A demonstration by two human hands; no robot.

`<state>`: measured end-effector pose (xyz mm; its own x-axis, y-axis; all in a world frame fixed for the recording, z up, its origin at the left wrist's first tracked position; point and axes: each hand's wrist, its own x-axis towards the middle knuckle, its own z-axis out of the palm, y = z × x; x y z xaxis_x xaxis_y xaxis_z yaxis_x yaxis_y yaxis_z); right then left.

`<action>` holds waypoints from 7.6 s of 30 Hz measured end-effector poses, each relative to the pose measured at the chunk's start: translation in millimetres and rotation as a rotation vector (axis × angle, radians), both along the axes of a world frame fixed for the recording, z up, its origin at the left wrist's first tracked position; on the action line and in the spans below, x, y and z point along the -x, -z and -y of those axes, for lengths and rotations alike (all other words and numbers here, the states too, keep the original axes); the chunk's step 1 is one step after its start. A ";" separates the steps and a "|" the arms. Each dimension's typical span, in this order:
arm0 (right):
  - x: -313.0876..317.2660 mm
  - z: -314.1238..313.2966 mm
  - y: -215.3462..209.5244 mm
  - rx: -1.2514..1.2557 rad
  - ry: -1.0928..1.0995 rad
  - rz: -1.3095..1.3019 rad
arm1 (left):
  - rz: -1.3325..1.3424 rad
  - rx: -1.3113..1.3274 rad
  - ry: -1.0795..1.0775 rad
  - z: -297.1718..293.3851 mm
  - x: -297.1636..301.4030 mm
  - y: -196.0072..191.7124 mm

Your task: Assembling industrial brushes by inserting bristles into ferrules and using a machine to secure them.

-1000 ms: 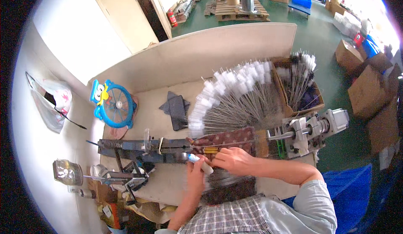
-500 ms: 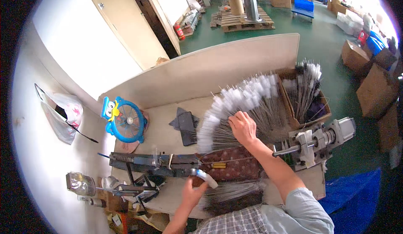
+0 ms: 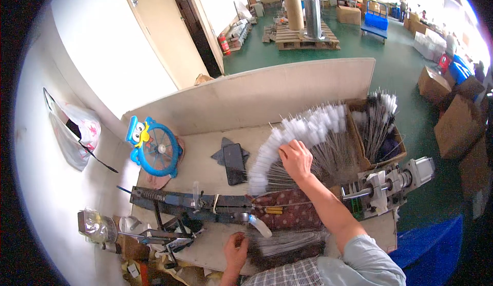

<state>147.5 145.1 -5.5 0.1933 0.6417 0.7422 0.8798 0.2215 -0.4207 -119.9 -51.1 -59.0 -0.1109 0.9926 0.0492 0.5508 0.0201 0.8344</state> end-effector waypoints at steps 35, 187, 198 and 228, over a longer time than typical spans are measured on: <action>-8.7 32.7 34.1 0.599 -0.315 0.038 | 0.500 0.168 -0.223 10.8 57.5 13.4; -8.8 139.9 -65.3 0.224 -0.575 0.144 | 1.314 0.325 -0.051 -39.6 -116.6 -71.7; -58.5 198.5 -12.6 0.574 -0.527 0.134 | 1.116 0.176 -0.489 3.3 47.9 -4.5; -72.1 212.4 -5.0 0.870 -0.571 0.294 | 1.264 0.657 -0.214 -32.7 -115.1 -59.5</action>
